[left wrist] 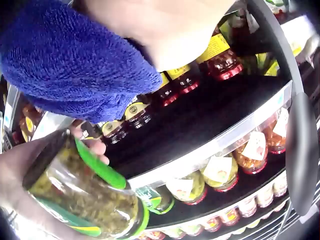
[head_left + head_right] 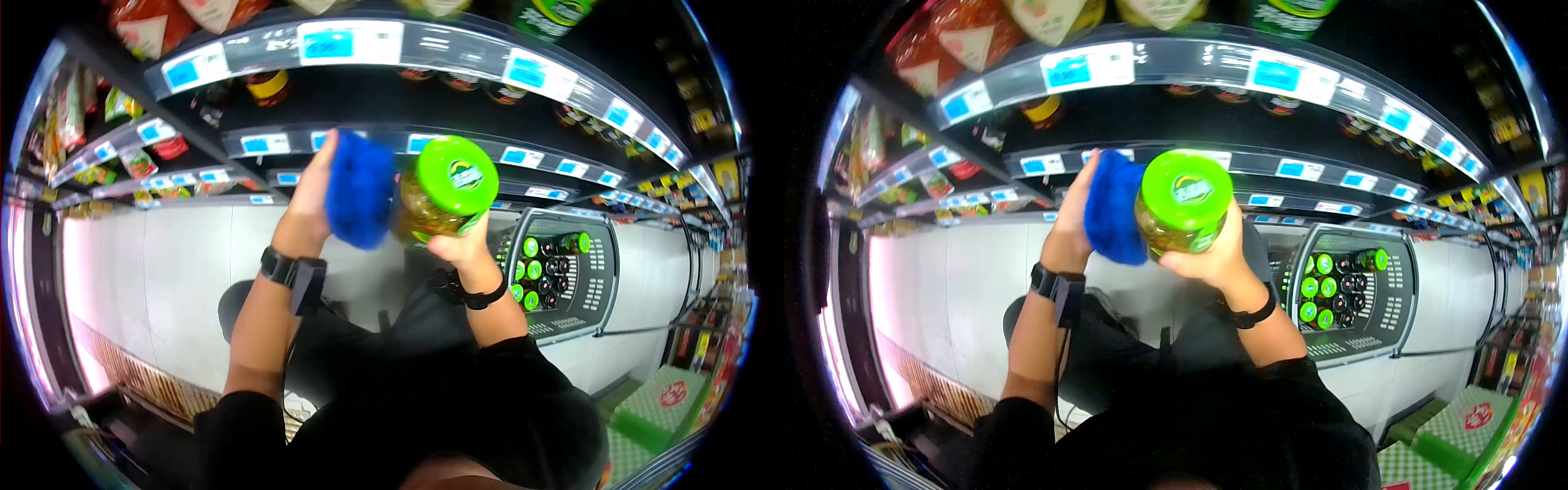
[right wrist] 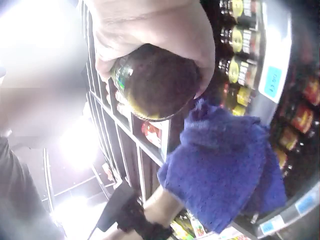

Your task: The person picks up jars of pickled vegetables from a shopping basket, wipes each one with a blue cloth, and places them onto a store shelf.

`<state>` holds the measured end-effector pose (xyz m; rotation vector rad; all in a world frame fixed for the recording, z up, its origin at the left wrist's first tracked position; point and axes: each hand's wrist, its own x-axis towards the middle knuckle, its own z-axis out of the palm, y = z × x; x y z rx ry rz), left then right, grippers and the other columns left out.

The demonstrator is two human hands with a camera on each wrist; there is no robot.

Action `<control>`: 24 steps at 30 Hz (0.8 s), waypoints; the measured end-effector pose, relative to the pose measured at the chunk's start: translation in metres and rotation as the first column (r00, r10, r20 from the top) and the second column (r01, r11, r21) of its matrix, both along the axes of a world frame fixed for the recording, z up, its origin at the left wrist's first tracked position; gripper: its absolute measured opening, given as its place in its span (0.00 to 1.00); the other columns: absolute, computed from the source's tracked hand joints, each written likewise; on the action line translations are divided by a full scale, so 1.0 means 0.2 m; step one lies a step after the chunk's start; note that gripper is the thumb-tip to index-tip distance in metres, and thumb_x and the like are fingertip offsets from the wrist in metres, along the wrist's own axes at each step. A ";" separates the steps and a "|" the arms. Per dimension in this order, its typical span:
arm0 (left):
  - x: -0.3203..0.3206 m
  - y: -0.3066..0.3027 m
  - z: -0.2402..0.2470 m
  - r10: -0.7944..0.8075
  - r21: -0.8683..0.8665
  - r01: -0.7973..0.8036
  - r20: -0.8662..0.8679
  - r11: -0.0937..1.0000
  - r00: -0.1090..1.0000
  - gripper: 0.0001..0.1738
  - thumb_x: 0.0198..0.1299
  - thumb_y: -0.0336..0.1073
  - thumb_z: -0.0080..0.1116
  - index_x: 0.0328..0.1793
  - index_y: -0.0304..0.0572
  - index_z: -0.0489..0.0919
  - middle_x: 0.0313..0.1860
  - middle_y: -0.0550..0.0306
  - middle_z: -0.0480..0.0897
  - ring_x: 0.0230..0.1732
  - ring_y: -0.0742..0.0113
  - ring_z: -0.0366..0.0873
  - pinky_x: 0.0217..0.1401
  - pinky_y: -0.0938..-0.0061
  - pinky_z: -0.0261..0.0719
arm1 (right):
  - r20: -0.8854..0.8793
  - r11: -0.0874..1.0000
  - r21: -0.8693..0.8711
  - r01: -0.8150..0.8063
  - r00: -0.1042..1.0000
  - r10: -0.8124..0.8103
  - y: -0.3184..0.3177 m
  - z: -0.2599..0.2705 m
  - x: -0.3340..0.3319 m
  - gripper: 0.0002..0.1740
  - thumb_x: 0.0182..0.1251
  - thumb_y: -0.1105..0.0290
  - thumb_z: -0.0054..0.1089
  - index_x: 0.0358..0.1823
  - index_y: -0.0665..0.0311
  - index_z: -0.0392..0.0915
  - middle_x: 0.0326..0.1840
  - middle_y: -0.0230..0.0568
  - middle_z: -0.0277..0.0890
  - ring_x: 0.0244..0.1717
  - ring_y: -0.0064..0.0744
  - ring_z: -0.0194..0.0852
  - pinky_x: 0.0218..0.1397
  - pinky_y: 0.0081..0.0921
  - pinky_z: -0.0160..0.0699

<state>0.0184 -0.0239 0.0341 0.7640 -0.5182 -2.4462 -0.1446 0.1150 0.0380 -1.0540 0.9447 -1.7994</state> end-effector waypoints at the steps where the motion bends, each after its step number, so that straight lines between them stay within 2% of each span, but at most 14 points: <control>1: 0.02 0.02 0.03 -0.037 0.047 0.043 -0.122 0.998 0.992 0.26 0.74 0.57 0.48 0.55 0.42 0.81 0.49 0.51 0.86 0.48 0.58 0.85 0.56 0.64 0.83 | -0.053 0.998 -0.039 -0.048 0.998 0.046 0.02 0.06 -0.05 0.61 0.45 0.42 0.82 0.73 0.70 0.60 0.66 0.52 0.72 0.64 0.46 0.76 0.66 0.40 0.78; 3: 0.03 -0.01 -0.03 -0.083 0.026 0.090 -0.194 0.996 0.977 0.26 0.74 0.57 0.46 0.55 0.44 0.81 0.52 0.47 0.85 0.52 0.49 0.83 0.58 0.52 0.82 | 0.071 0.993 0.009 -0.115 0.991 0.114 0.05 0.16 -0.14 0.60 0.51 0.30 0.71 0.73 0.69 0.61 0.66 0.52 0.72 0.62 0.46 0.77 0.64 0.41 0.80; 4: 0.04 -0.02 -0.03 -0.098 0.025 0.105 -0.207 0.994 0.973 0.26 0.73 0.58 0.46 0.55 0.45 0.81 0.53 0.47 0.85 0.52 0.47 0.83 0.58 0.50 0.81 | 0.087 0.996 0.066 -0.063 0.995 0.057 0.09 0.24 -0.15 0.61 0.55 0.21 0.55 0.73 0.69 0.62 0.64 0.51 0.74 0.62 0.45 0.78 0.62 0.40 0.81; 5: 0.04 -0.02 -0.02 -0.109 0.024 0.116 -0.219 0.993 0.970 0.26 0.73 0.59 0.45 0.56 0.45 0.81 0.53 0.46 0.84 0.52 0.46 0.82 0.58 0.48 0.81 | 0.121 0.988 0.110 -0.104 0.988 0.091 0.12 0.30 -0.20 0.59 0.60 0.21 0.48 0.72 0.69 0.63 0.63 0.50 0.76 0.61 0.43 0.78 0.60 0.38 0.82; 6: 0.02 0.01 0.01 -0.029 0.030 0.032 -0.120 0.999 0.992 0.27 0.72 0.58 0.47 0.53 0.41 0.81 0.49 0.46 0.85 0.48 0.47 0.83 0.52 0.53 0.83 | 0.077 0.992 0.118 -0.049 0.996 0.040 0.14 0.36 -0.23 0.57 0.61 0.21 0.46 0.72 0.69 0.63 0.62 0.50 0.76 0.61 0.42 0.79 0.60 0.38 0.82; 7: 0.01 0.02 0.02 -0.040 -0.013 0.039 -0.107 0.999 0.993 0.28 0.71 0.60 0.47 0.53 0.42 0.81 0.50 0.46 0.85 0.49 0.48 0.83 0.52 0.54 0.83 | 0.033 0.993 0.122 0.006 0.999 -0.010 0.15 0.40 -0.27 0.56 0.63 0.22 0.44 0.72 0.69 0.63 0.62 0.51 0.77 0.60 0.41 0.79 0.60 0.37 0.82; 8: 0.01 0.04 0.04 -0.071 0.002 0.072 -0.111 0.997 0.991 0.29 0.71 0.61 0.47 0.54 0.43 0.81 0.51 0.47 0.85 0.50 0.49 0.83 0.52 0.54 0.83 | -0.041 0.995 0.072 0.069 0.997 -0.066 0.16 0.44 -0.32 0.52 0.66 0.27 0.48 0.71 0.69 0.64 0.62 0.50 0.76 0.59 0.39 0.79 0.60 0.37 0.82; 12: -0.01 0.04 0.05 -0.087 0.033 0.089 -0.058 0.996 0.995 0.30 0.70 0.63 0.46 0.56 0.45 0.80 0.51 0.47 0.84 0.50 0.49 0.83 0.52 0.55 0.83 | -0.105 0.984 -0.084 0.158 0.980 -0.167 0.21 0.58 -0.50 0.41 0.63 0.44 0.67 0.64 0.72 0.72 0.58 0.45 0.80 0.56 0.31 0.79 0.60 0.29 0.77; 16: 0.00 0.05 0.05 -0.101 -0.043 0.097 -0.103 0.994 0.990 0.30 0.72 0.62 0.43 0.56 0.44 0.80 0.51 0.46 0.84 0.49 0.48 0.83 0.52 0.53 0.83 | -0.240 0.971 -0.107 0.216 0.942 -0.236 0.23 0.80 -0.68 0.37 0.63 0.47 0.69 0.62 0.71 0.73 0.56 0.43 0.81 0.54 0.28 0.80 0.59 0.28 0.78; 19: 0.00 0.08 0.07 -0.118 -0.048 0.115 -0.071 0.992 0.990 0.31 0.72 0.62 0.42 0.55 0.43 0.80 0.51 0.45 0.84 0.49 0.47 0.83 0.53 0.51 0.83 | -0.255 0.968 -0.004 0.251 0.936 -0.244 0.19 0.95 -0.82 0.32 0.67 0.50 0.66 0.61 0.69 0.75 0.52 0.40 0.83 0.50 0.26 0.83 0.56 0.27 0.82; 21: 0.00 0.09 0.08 -0.121 -0.037 0.120 -0.032 0.992 0.992 0.33 0.72 0.64 0.39 0.58 0.42 0.78 0.52 0.45 0.83 0.50 0.47 0.82 0.52 0.51 0.83 | -0.270 0.965 0.022 0.262 0.931 -0.246 0.15 1.02 -0.90 0.32 0.68 0.47 0.64 0.58 0.70 0.76 0.50 0.40 0.83 0.48 0.25 0.84 0.55 0.25 0.83; 24: 0.01 0.09 0.08 -0.111 -0.059 0.111 0.008 0.992 0.994 0.34 0.72 0.64 0.38 0.59 0.41 0.78 0.52 0.45 0.83 0.50 0.47 0.82 0.53 0.52 0.82 | -0.382 0.959 0.017 0.282 0.888 -0.254 0.08 1.11 -1.01 0.34 0.66 0.45 0.66 0.57 0.69 0.77 0.49 0.41 0.83 0.48 0.25 0.84 0.55 0.24 0.83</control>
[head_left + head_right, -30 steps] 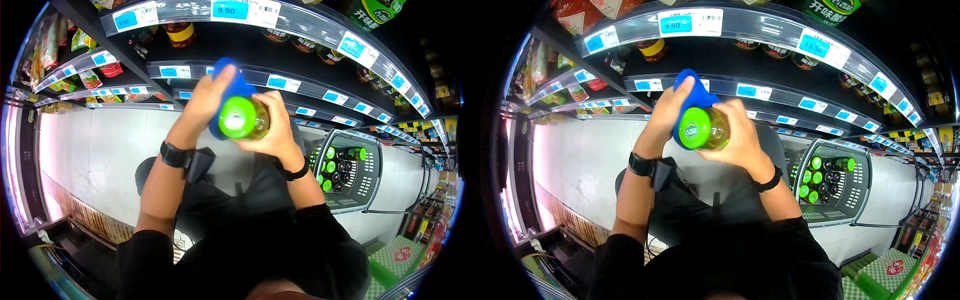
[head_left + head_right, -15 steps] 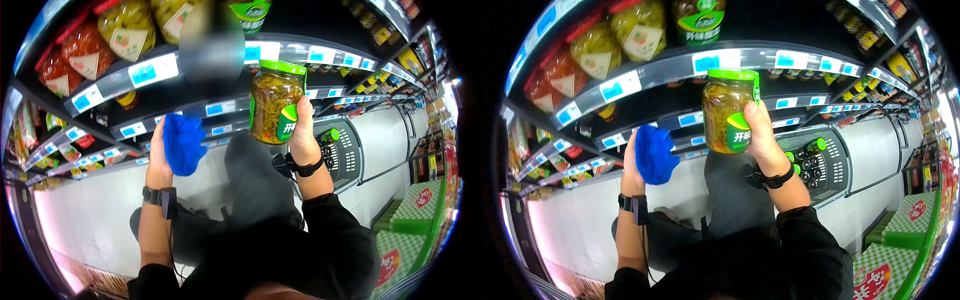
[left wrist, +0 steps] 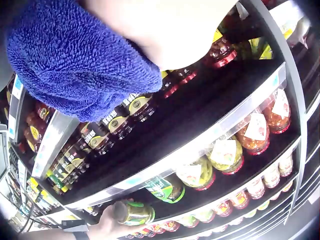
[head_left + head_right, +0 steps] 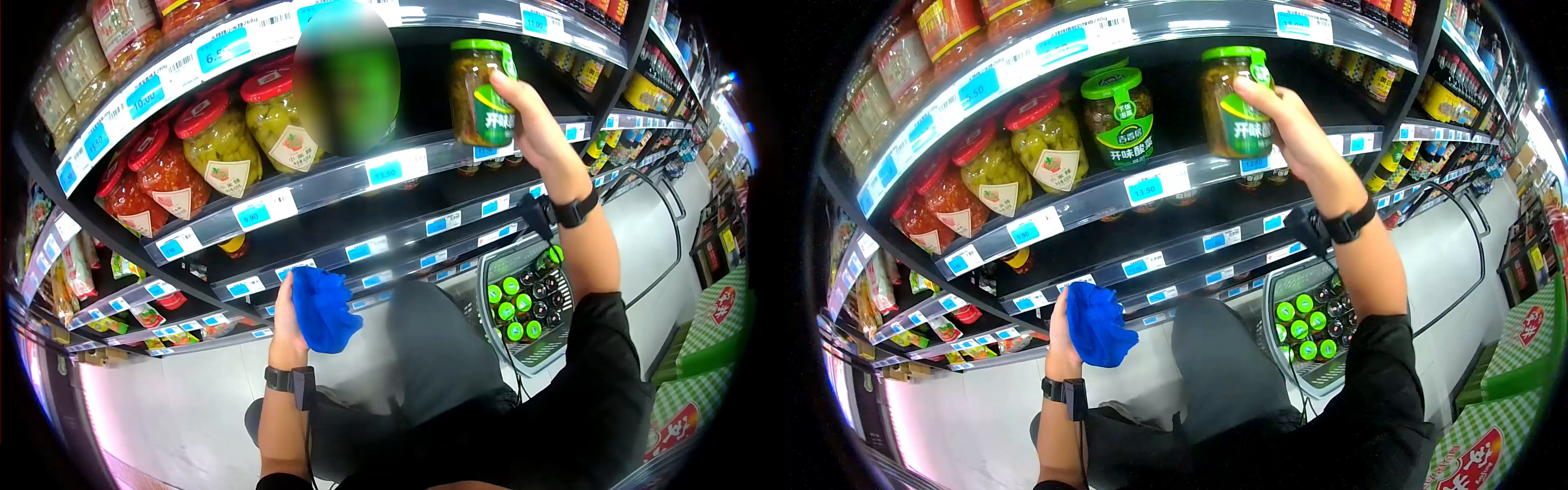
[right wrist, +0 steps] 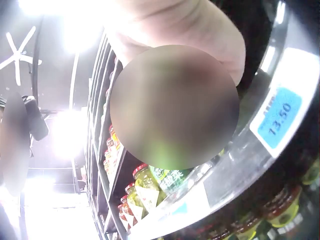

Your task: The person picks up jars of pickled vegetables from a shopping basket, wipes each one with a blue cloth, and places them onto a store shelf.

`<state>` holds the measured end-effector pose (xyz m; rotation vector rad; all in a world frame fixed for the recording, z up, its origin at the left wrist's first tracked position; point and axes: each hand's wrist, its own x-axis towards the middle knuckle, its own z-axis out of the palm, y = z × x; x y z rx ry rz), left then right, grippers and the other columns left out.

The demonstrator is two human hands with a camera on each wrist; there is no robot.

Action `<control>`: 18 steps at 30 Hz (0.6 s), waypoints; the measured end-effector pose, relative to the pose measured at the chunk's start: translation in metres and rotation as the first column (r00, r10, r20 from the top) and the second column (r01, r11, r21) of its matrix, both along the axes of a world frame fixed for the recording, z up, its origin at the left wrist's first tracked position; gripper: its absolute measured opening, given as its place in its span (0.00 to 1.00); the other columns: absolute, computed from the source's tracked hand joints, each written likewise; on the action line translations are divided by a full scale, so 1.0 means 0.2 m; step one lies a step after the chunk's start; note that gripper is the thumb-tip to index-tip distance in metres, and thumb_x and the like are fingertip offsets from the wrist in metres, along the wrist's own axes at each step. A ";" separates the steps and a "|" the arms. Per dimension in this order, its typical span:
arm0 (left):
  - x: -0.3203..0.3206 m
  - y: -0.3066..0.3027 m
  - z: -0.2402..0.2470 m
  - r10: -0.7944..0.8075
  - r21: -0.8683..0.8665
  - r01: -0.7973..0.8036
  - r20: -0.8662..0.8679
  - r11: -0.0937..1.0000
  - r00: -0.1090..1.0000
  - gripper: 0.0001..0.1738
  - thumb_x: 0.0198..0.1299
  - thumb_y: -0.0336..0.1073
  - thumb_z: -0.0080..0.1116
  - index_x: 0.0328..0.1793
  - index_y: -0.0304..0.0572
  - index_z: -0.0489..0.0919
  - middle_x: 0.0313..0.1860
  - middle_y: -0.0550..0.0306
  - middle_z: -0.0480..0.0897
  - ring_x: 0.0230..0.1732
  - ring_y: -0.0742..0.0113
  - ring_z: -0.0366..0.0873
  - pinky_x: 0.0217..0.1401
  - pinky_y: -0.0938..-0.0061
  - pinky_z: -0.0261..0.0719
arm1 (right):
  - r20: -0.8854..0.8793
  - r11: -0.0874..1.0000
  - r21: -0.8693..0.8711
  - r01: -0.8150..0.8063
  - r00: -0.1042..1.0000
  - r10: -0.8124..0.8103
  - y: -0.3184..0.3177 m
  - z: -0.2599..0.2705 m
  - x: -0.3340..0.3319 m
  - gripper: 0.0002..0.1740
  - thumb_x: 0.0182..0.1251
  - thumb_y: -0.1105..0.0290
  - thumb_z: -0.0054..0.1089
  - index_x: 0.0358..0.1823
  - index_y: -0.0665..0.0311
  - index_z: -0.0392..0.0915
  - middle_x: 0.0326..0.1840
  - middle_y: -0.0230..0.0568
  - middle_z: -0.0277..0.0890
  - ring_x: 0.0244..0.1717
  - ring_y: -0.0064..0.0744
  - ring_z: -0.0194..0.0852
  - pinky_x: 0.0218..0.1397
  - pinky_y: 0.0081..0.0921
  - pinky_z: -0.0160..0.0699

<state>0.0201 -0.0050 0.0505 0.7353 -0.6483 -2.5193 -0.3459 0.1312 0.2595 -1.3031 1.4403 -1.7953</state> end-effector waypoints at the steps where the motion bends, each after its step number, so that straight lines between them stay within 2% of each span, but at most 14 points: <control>1: 0.00 0.00 0.00 0.001 -0.006 -0.001 0.012 1.000 1.000 0.35 0.72 0.64 0.38 0.59 0.40 0.77 0.52 0.45 0.84 0.50 0.47 0.82 0.53 0.52 0.82 | -0.033 1.000 0.010 0.003 0.999 -0.003 -0.03 0.02 -0.04 0.34 0.65 0.45 0.68 0.57 0.69 0.77 0.50 0.42 0.83 0.48 0.26 0.84 0.56 0.24 0.82; 4: 0.01 0.00 -0.04 -0.007 0.016 0.007 -0.021 1.000 1.000 0.33 0.71 0.64 0.43 0.56 0.41 0.80 0.51 0.44 0.85 0.48 0.45 0.84 0.52 0.47 0.84 | -0.142 0.999 -0.008 0.053 0.988 -0.054 -0.10 0.07 -0.05 0.34 0.63 0.47 0.70 0.58 0.70 0.77 0.49 0.41 0.83 0.50 0.28 0.83 0.58 0.26 0.80; 7: 0.01 -0.01 -0.06 -0.004 0.010 0.004 0.003 1.000 1.000 0.35 0.72 0.64 0.39 0.60 0.39 0.77 0.53 0.44 0.83 0.51 0.46 0.82 0.54 0.52 0.82 | -0.321 0.998 0.022 0.059 0.946 -0.049 -0.19 0.04 -0.15 0.33 0.58 0.48 0.74 0.59 0.62 0.78 0.50 0.37 0.83 0.51 0.25 0.81 0.55 0.23 0.75; 8: 0.01 -0.01 -0.05 -0.007 0.015 0.007 -0.004 1.000 1.000 0.35 0.72 0.64 0.40 0.60 0.39 0.77 0.53 0.44 0.83 0.51 0.46 0.82 0.54 0.52 0.82 | -0.306 0.998 0.034 0.059 0.951 -0.046 -0.22 0.03 -0.14 0.33 0.57 0.48 0.75 0.59 0.60 0.79 0.50 0.36 0.84 0.51 0.26 0.80 0.54 0.24 0.73; 11: -0.01 0.02 -0.01 -0.024 0.046 0.027 -0.059 0.999 0.998 0.34 0.72 0.63 0.41 0.60 0.38 0.78 0.53 0.44 0.84 0.51 0.46 0.82 0.55 0.52 0.82 | -0.371 0.995 0.094 -0.042 0.926 0.074 -0.26 0.01 -0.11 0.33 0.61 0.55 0.72 0.63 0.67 0.74 0.56 0.40 0.81 0.58 0.29 0.78 0.63 0.27 0.73; 12: -0.01 0.02 0.00 -0.035 0.068 0.042 -0.096 0.997 0.995 0.34 0.72 0.62 0.41 0.60 0.38 0.78 0.53 0.44 0.84 0.51 0.46 0.82 0.55 0.52 0.82 | -0.383 0.997 0.064 -0.042 0.921 0.063 -0.27 0.00 -0.08 0.36 0.60 0.55 0.74 0.64 0.69 0.73 0.57 0.43 0.81 0.60 0.31 0.77 0.67 0.29 0.69; 15: 0.00 0.01 -0.01 -0.012 0.111 0.032 -0.173 0.993 0.985 0.33 0.72 0.61 0.40 0.60 0.38 0.78 0.53 0.45 0.84 0.51 0.45 0.82 0.56 0.51 0.81 | -0.374 0.997 0.066 -0.044 0.925 0.065 -0.25 0.00 -0.02 0.38 0.58 0.53 0.75 0.65 0.69 0.72 0.59 0.46 0.80 0.62 0.34 0.76 0.70 0.30 0.66; 18: 0.02 0.01 -0.02 -0.003 0.099 0.024 -0.204 0.995 0.979 0.32 0.73 0.60 0.39 0.59 0.38 0.78 0.53 0.45 0.84 0.50 0.46 0.82 0.55 0.51 0.81 | -0.393 0.998 0.068 -0.009 0.919 0.035 -0.26 -0.03 -0.02 0.42 0.57 0.51 0.75 0.67 0.69 0.71 0.60 0.47 0.79 0.61 0.36 0.77 0.68 0.31 0.69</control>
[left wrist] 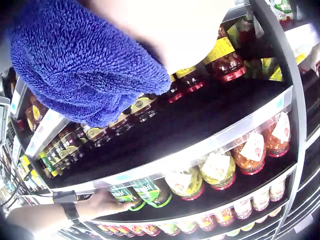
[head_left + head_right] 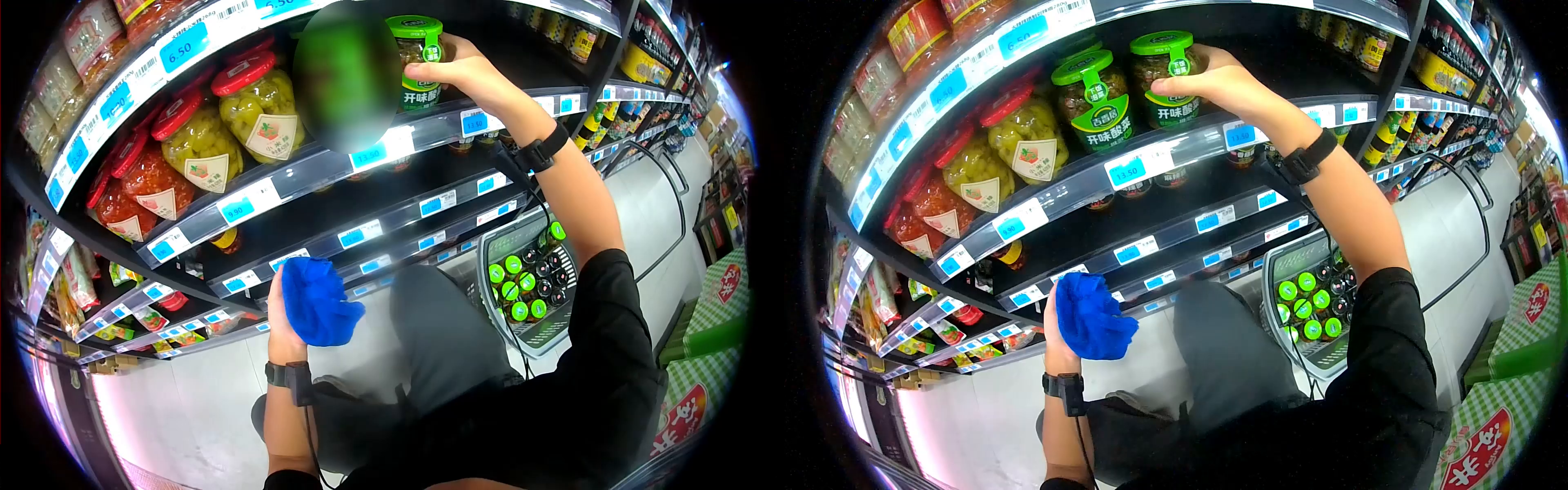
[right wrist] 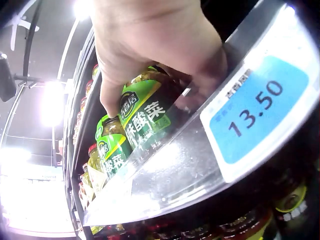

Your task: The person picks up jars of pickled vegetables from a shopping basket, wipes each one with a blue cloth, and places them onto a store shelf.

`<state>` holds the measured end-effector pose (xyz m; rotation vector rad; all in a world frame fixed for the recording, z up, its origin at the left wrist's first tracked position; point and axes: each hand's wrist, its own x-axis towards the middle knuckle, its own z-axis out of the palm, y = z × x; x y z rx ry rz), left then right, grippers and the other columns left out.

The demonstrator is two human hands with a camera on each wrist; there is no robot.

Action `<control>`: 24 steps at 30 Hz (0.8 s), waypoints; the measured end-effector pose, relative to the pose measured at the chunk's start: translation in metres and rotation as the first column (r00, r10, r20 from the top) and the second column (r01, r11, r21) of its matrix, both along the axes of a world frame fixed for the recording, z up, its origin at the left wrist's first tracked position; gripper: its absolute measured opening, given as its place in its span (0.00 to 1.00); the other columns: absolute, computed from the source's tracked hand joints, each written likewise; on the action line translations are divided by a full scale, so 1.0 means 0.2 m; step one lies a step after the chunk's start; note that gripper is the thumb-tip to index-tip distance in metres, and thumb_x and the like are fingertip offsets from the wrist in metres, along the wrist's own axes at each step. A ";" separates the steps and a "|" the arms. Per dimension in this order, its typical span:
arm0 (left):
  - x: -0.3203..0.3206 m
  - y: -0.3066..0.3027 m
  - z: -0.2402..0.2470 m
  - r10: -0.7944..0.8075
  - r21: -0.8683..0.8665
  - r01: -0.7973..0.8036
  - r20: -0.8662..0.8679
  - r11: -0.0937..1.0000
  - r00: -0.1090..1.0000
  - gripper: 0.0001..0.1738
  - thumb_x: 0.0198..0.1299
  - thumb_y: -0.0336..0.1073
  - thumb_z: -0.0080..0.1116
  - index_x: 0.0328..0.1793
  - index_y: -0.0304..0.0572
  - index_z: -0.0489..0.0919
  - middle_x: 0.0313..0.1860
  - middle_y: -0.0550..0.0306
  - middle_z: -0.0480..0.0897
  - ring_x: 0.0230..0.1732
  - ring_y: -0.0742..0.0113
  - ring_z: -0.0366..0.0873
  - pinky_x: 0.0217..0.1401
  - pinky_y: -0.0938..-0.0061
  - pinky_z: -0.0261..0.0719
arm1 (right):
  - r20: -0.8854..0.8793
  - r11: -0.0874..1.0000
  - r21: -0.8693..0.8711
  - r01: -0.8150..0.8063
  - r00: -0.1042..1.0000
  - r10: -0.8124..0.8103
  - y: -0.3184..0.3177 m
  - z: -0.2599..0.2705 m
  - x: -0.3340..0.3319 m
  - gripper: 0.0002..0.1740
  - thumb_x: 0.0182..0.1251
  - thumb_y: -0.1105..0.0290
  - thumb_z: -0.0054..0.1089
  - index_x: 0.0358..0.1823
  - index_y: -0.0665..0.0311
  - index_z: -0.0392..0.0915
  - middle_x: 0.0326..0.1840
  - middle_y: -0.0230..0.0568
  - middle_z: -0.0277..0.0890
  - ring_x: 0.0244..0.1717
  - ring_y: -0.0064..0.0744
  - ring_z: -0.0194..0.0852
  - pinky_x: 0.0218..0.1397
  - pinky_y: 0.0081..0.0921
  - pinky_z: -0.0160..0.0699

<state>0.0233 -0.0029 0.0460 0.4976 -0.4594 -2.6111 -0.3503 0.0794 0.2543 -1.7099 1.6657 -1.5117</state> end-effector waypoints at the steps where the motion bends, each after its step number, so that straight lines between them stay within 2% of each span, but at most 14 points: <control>1: 0.00 0.00 0.00 -0.001 -0.014 0.001 -0.008 1.000 1.000 0.32 0.73 0.59 0.39 0.59 0.38 0.78 0.52 0.45 0.84 0.50 0.46 0.82 0.55 0.52 0.81 | -0.011 1.000 0.002 0.001 1.000 -0.001 0.00 0.00 -0.01 0.42 0.57 0.50 0.75 0.67 0.69 0.70 0.60 0.47 0.79 0.61 0.36 0.77 0.67 0.31 0.70; 5: 0.01 0.00 -0.02 0.066 -0.074 -0.062 0.059 0.995 0.996 0.31 0.72 0.59 0.41 0.60 0.40 0.78 0.52 0.45 0.84 0.50 0.46 0.82 0.55 0.52 0.81 | -0.136 0.986 0.161 0.052 0.990 -0.030 0.03 0.04 -0.05 0.49 0.53 0.41 0.76 0.68 0.66 0.70 0.58 0.48 0.80 0.59 0.35 0.79 0.58 0.29 0.80; 6: 0.01 0.01 -0.01 0.104 -0.051 -0.102 0.025 0.993 0.994 0.31 0.71 0.59 0.42 0.60 0.41 0.78 0.53 0.45 0.84 0.50 0.46 0.82 0.56 0.51 0.81 | -0.190 0.994 0.102 0.031 0.982 -0.011 0.04 0.02 -0.08 0.49 0.55 0.39 0.73 0.69 0.66 0.69 0.57 0.47 0.80 0.55 0.33 0.80 0.54 0.25 0.81; 7: 0.03 -0.01 -0.09 0.137 -0.009 -0.137 0.034 0.991 0.990 0.31 0.71 0.59 0.43 0.63 0.41 0.77 0.57 0.46 0.82 0.55 0.46 0.80 0.61 0.51 0.79 | -0.402 0.957 -0.290 -0.015 0.909 -0.108 0.00 -0.03 -0.11 0.40 0.60 0.38 0.68 0.58 0.66 0.77 0.46 0.41 0.83 0.43 0.25 0.81 0.43 0.21 0.80; 9: 0.07 -0.06 -0.21 0.199 -0.118 -0.202 -0.038 0.972 0.979 0.32 0.73 0.57 0.43 0.68 0.39 0.73 0.63 0.46 0.79 0.62 0.48 0.76 0.69 0.54 0.72 | -0.170 0.928 -0.354 0.117 0.968 -0.187 0.15 -0.03 -0.14 0.22 0.71 0.58 0.62 0.57 0.67 0.75 0.42 0.38 0.82 0.40 0.23 0.80 0.42 0.19 0.77; 10: 0.17 -0.21 -0.50 0.225 -0.395 -0.239 -0.082 0.887 0.971 0.30 0.75 0.51 0.42 0.72 0.37 0.69 0.67 0.47 0.75 0.66 0.51 0.72 0.74 0.58 0.66 | -0.091 0.925 -0.349 0.154 0.976 -0.197 0.25 0.01 -0.15 0.16 0.74 0.65 0.60 0.57 0.67 0.74 0.40 0.37 0.82 0.39 0.23 0.80 0.42 0.18 0.76; 12: 0.25 -0.28 -0.56 0.305 -0.148 -0.336 -0.199 0.930 0.931 0.24 0.75 0.42 0.44 0.71 0.35 0.71 0.66 0.46 0.76 0.64 0.55 0.73 0.73 0.63 0.66 | -0.055 0.967 -0.177 0.184 0.979 -0.197 0.55 0.02 -0.34 0.18 0.74 0.66 0.60 0.59 0.67 0.74 0.44 0.38 0.82 0.45 0.22 0.79 0.47 0.21 0.78; 13: 0.27 -0.29 -0.57 0.343 -0.120 -0.363 -0.156 0.924 0.926 0.24 0.75 0.42 0.44 0.71 0.35 0.71 0.66 0.46 0.76 0.64 0.55 0.73 0.73 0.63 0.66 | -0.162 0.904 -0.001 0.428 0.892 -0.423 0.80 -0.07 -0.49 0.17 0.76 0.64 0.53 0.57 0.68 0.77 0.47 0.43 0.83 0.50 0.31 0.80 0.54 0.29 0.79; 15: 0.28 -0.24 -0.44 0.394 -0.141 -0.402 -0.077 0.905 0.916 0.25 0.75 0.42 0.44 0.70 0.35 0.71 0.66 0.46 0.76 0.64 0.55 0.73 0.73 0.63 0.66 | -0.322 0.912 0.106 0.396 0.882 -0.345 1.00 -0.32 -0.82 0.31 0.66 0.39 0.62 0.42 0.64 0.83 0.36 0.33 0.85 0.33 0.19 0.78 0.35 0.17 0.74; 17: 0.30 -0.22 -0.38 0.420 -0.175 -0.414 -0.002 0.893 0.907 0.25 0.75 0.43 0.45 0.70 0.35 0.71 0.66 0.47 0.77 0.64 0.55 0.73 0.72 0.63 0.67 | -0.074 0.747 0.415 0.519 0.838 -0.541 1.25 -0.54 -0.73 0.27 0.70 0.42 0.56 0.32 0.61 0.83 0.30 0.30 0.84 0.25 0.19 0.76 0.27 0.18 0.70; 18: 0.29 -0.21 -0.36 0.428 -0.195 -0.416 0.022 0.888 0.904 0.25 0.74 0.43 0.45 0.70 0.35 0.71 0.65 0.47 0.77 0.64 0.55 0.73 0.72 0.63 0.67 | -0.193 0.532 0.622 0.574 0.771 -0.607 1.37 -0.78 -0.91 0.26 0.70 0.44 0.54 0.36 0.60 0.85 0.32 0.33 0.85 0.24 0.21 0.77 0.22 0.18 0.68; 19: 0.30 -0.21 -0.35 0.428 -0.212 -0.410 0.047 0.887 0.902 0.25 0.74 0.43 0.45 0.70 0.35 0.72 0.65 0.47 0.77 0.64 0.55 0.73 0.72 0.63 0.67 | -0.109 0.497 0.713 0.495 0.778 -0.619 1.48 -0.96 -0.95 0.26 0.70 0.44 0.54 0.36 0.61 0.85 0.31 0.35 0.85 0.23 0.23 0.78 0.19 0.20 0.68; 22: 0.27 -0.20 -0.33 0.434 -0.247 -0.402 0.092 0.882 0.896 0.26 0.74 0.44 0.46 0.70 0.35 0.72 0.65 0.47 0.77 0.64 0.55 0.73 0.71 0.63 0.67 | -0.266 0.080 0.882 0.464 0.632 -0.728 1.72 -1.51 -1.13 0.35 0.62 0.40 0.63 0.52 0.68 0.81 0.46 0.46 0.84 0.39 0.40 0.85 0.34 0.36 0.84; 24: 0.25 -0.17 -0.32 0.439 -0.263 -0.399 0.116 0.878 0.891 0.26 0.73 0.45 0.47 0.69 0.35 0.72 0.65 0.47 0.77 0.64 0.55 0.73 0.71 0.63 0.68 | -0.188 0.074 0.859 0.506 0.447 -0.874 1.77 -1.77 -1.10 0.48 0.57 0.43 0.71 0.66 0.77 0.69 0.57 0.63 0.77 0.48 0.50 0.85 0.43 0.44 0.88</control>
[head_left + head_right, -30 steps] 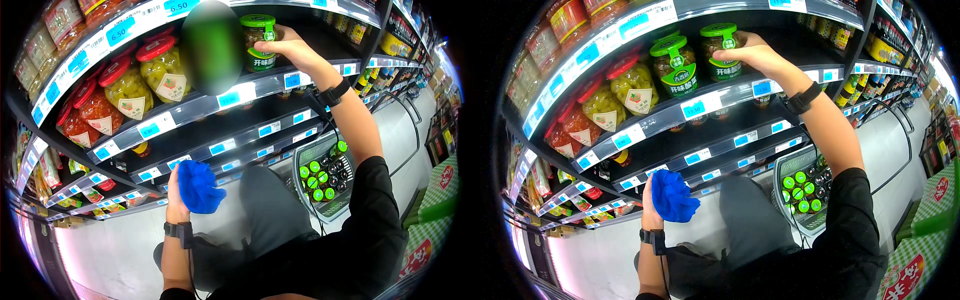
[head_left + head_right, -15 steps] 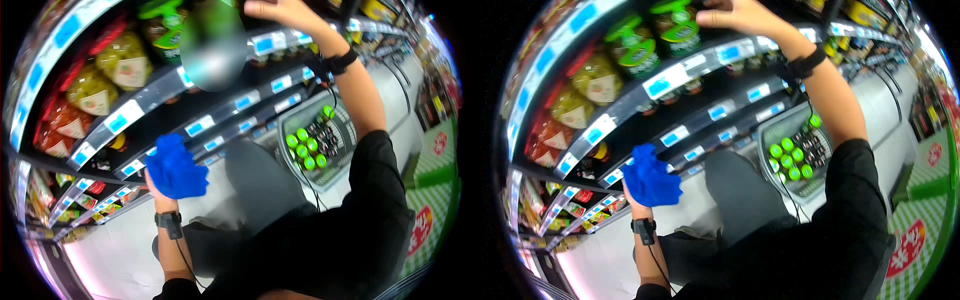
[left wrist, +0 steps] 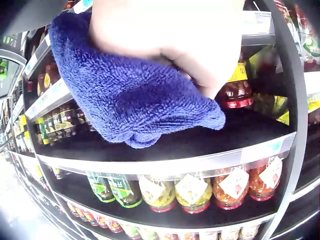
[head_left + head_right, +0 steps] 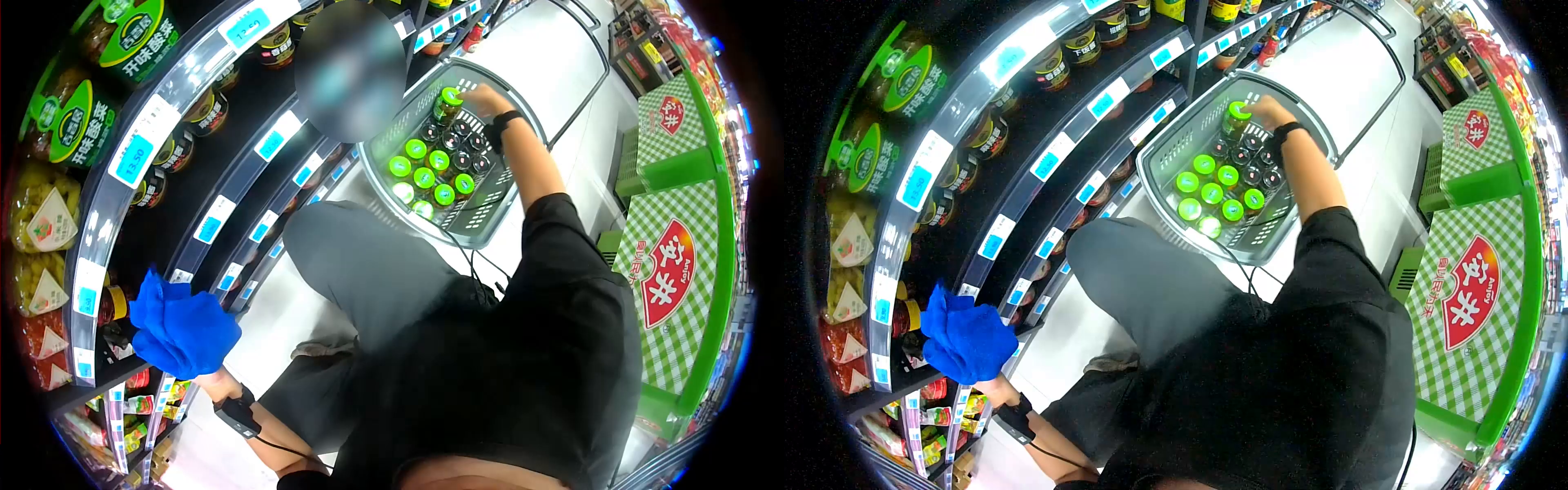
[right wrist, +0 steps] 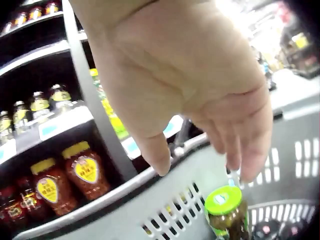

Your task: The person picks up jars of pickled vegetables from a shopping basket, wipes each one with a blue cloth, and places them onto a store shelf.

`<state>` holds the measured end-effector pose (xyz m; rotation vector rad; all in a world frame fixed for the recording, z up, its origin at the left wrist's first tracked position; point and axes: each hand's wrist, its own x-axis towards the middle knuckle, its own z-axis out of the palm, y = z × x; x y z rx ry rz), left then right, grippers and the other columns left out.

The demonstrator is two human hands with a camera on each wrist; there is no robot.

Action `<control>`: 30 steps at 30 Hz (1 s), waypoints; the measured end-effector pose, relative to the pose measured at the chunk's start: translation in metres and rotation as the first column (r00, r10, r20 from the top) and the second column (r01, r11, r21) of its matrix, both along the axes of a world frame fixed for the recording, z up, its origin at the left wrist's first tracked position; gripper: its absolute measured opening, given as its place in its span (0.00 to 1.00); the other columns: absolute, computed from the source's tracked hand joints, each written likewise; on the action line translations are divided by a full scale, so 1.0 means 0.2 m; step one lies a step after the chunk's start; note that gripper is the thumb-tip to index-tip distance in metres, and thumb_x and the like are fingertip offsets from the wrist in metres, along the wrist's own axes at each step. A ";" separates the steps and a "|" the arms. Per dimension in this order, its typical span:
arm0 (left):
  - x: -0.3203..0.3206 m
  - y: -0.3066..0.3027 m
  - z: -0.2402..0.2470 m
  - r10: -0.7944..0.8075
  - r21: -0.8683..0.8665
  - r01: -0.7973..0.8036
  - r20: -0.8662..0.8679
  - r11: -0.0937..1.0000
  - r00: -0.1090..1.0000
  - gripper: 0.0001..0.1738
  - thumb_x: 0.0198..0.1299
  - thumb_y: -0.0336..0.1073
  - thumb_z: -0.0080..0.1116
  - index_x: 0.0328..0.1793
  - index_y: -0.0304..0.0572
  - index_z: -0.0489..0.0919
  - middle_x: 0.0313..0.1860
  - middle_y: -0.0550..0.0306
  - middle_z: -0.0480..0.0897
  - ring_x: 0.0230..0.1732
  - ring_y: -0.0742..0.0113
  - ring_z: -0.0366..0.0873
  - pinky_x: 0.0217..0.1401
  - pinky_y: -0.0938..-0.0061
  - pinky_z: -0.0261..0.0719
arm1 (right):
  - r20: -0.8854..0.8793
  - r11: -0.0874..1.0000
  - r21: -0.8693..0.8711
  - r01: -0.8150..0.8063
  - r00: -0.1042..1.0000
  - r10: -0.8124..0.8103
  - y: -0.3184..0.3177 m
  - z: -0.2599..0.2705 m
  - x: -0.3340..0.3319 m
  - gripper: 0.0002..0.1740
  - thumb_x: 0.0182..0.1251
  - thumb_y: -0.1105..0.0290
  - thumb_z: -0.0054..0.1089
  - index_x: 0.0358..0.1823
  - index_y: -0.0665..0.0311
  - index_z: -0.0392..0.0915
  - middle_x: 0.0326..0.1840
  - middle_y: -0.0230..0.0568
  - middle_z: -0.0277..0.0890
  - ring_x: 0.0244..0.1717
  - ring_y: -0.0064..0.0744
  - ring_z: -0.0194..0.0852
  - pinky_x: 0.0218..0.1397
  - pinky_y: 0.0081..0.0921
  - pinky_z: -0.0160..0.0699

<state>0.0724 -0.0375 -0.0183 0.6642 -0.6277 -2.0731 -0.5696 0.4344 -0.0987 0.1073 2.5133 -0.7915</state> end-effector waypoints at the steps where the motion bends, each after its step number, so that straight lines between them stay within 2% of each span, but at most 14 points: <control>1: 0.00 0.01 0.01 0.003 -0.008 -0.003 0.016 1.000 1.000 0.26 0.73 0.45 0.47 0.69 0.35 0.72 0.65 0.47 0.77 0.64 0.54 0.73 0.71 0.63 0.68 | -0.170 0.996 0.020 0.092 0.982 -0.087 -0.01 -0.20 -0.01 0.50 0.53 0.47 0.77 0.64 0.80 0.67 0.58 0.62 0.77 0.49 0.52 0.84 0.45 0.45 0.87; 3: -0.01 0.02 0.01 0.014 -0.018 -0.013 0.043 1.000 0.999 0.26 0.73 0.45 0.47 0.69 0.35 0.72 0.65 0.47 0.77 0.64 0.54 0.74 0.70 0.63 0.68 | -0.060 0.960 -0.266 0.084 0.993 -0.103 -0.01 -0.31 0.07 0.53 0.46 0.51 0.83 0.63 0.84 0.65 0.60 0.62 0.75 0.51 0.49 0.82 0.49 0.43 0.86; 6: -0.02 0.05 0.02 0.022 -0.036 -0.019 0.087 0.999 0.996 0.27 0.72 0.46 0.48 0.69 0.35 0.73 0.64 0.47 0.77 0.64 0.54 0.74 0.70 0.63 0.68 | -0.284 0.961 -0.133 0.244 0.919 -0.273 -0.07 -0.71 -0.02 0.58 0.32 0.55 0.90 0.61 0.81 0.65 0.57 0.60 0.78 0.57 0.45 0.80 0.59 0.34 0.80; 8: -0.02 0.08 0.03 0.034 -0.043 -0.029 0.116 0.999 0.993 0.27 0.72 0.47 0.49 0.69 0.34 0.73 0.64 0.47 0.77 0.64 0.54 0.74 0.69 0.63 0.69 | -0.443 0.938 -0.312 0.153 0.850 -0.286 -0.06 -1.01 -0.14 0.57 0.30 0.54 0.91 0.59 0.79 0.67 0.54 0.57 0.80 0.58 0.46 0.79 0.62 0.35 0.78; 11: -0.02 0.11 0.05 0.054 -0.054 -0.047 0.130 0.997 0.990 0.28 0.72 0.48 0.49 0.68 0.34 0.73 0.64 0.47 0.77 0.63 0.54 0.74 0.69 0.63 0.69 | -0.654 0.906 -0.421 0.047 0.677 -0.339 -0.18 -0.95 -0.07 0.45 0.30 0.57 0.91 0.50 0.72 0.76 0.46 0.47 0.82 0.53 0.42 0.79 0.62 0.37 0.76; 12: -0.02 0.13 0.06 0.065 -0.052 -0.059 0.128 0.997 0.990 0.28 0.72 0.48 0.50 0.68 0.34 0.73 0.64 0.47 0.77 0.63 0.54 0.74 0.69 0.63 0.69 | -0.650 0.914 -0.396 0.094 0.674 -0.351 -0.19 -0.93 -0.06 0.47 0.32 0.59 0.90 0.54 0.71 0.73 0.47 0.49 0.81 0.52 0.45 0.79 0.63 0.38 0.76; 13: -0.02 0.14 0.06 0.071 -0.052 -0.065 0.135 0.997 0.988 0.28 0.71 0.48 0.50 0.68 0.34 0.73 0.64 0.47 0.77 0.63 0.54 0.74 0.68 0.63 0.69 | -0.564 0.803 -0.540 0.251 0.600 -0.567 -0.22 -0.99 -0.07 0.50 0.33 0.60 0.89 0.58 0.69 0.69 0.51 0.53 0.80 0.54 0.50 0.79 0.64 0.41 0.75; 14: -0.02 0.15 0.06 0.080 -0.060 -0.072 0.139 0.996 0.987 0.28 0.71 0.48 0.50 0.68 0.34 0.73 0.64 0.47 0.77 0.63 0.54 0.74 0.68 0.63 0.69 | -0.491 0.817 -0.407 0.409 0.656 -0.573 -0.24 -0.87 -0.02 0.52 0.34 0.60 0.89 0.60 0.69 0.65 0.54 0.57 0.79 0.56 0.53 0.79 0.64 0.41 0.75; 15: -0.02 0.16 0.07 0.077 -0.067 -0.068 0.146 0.995 0.986 0.28 0.71 0.49 0.50 0.68 0.34 0.74 0.64 0.47 0.77 0.63 0.54 0.74 0.68 0.63 0.70 | -0.471 0.834 -0.398 0.382 0.695 -0.543 -0.24 -0.82 0.01 0.51 0.35 0.59 0.88 0.61 0.69 0.66 0.55 0.57 0.79 0.57 0.53 0.80 0.64 0.40 0.76; 19: -0.05 0.18 0.08 0.078 -0.107 -0.059 0.185 0.993 0.980 0.29 0.70 0.50 0.51 0.68 0.34 0.74 0.63 0.47 0.78 0.63 0.54 0.74 0.67 0.63 0.70 | -0.538 0.899 -0.413 0.148 0.757 -0.372 -0.18 -0.72 0.11 0.48 0.37 0.53 0.85 0.59 0.69 0.72 0.52 0.52 0.83 0.53 0.48 0.83 0.61 0.38 0.78; 21: -0.08 0.20 0.09 0.074 -0.132 -0.048 0.201 0.990 0.977 0.29 0.70 0.50 0.52 0.67 0.34 0.74 0.63 0.47 0.78 0.63 0.54 0.75 0.67 0.63 0.70 | -0.566 0.947 -0.322 -0.002 0.802 -0.191 -0.21 -0.37 0.28 0.43 0.40 0.51 0.84 0.55 0.69 0.76 0.49 0.48 0.85 0.51 0.40 0.84 0.57 0.35 0.78; 24: -0.13 0.24 0.14 0.069 -0.214 -0.011 0.263 0.977 0.962 0.30 0.70 0.51 0.53 0.67 0.34 0.74 0.63 0.47 0.78 0.63 0.54 0.75 0.66 0.63 0.71 | -0.546 0.784 -0.534 -0.317 0.837 -0.034 -0.27 -0.13 0.40 0.37 0.48 0.59 0.82 0.56 0.69 0.76 0.47 0.39 0.83 0.47 0.28 0.81 0.54 0.27 0.78; 27: -0.22 0.31 0.21 0.070 -0.376 0.089 0.389 0.922 0.919 0.30 0.69 0.52 0.53 0.67 0.34 0.75 0.63 0.47 0.78 0.63 0.54 0.75 0.66 0.63 0.71 | -0.304 0.559 -0.769 -0.310 0.947 0.107 -0.48 0.41 0.78 0.34 0.52 0.70 0.78 0.61 0.67 0.72 0.51 0.33 0.79 0.52 0.23 0.77 0.55 0.24 0.77; 30: -0.36 0.41 0.29 0.150 -0.629 0.280 0.542 0.725 0.827 0.31 0.69 0.52 0.54 0.66 0.34 0.75 0.62 0.47 0.78 0.63 0.54 0.75 0.65 0.63 0.72 | -0.379 0.302 -0.841 -0.448 0.888 0.260 -0.70 0.65 1.07 0.44 0.46 0.71 0.81 0.66 0.61 0.66 0.58 0.35 0.75 0.58 0.26 0.73 0.62 0.26 0.74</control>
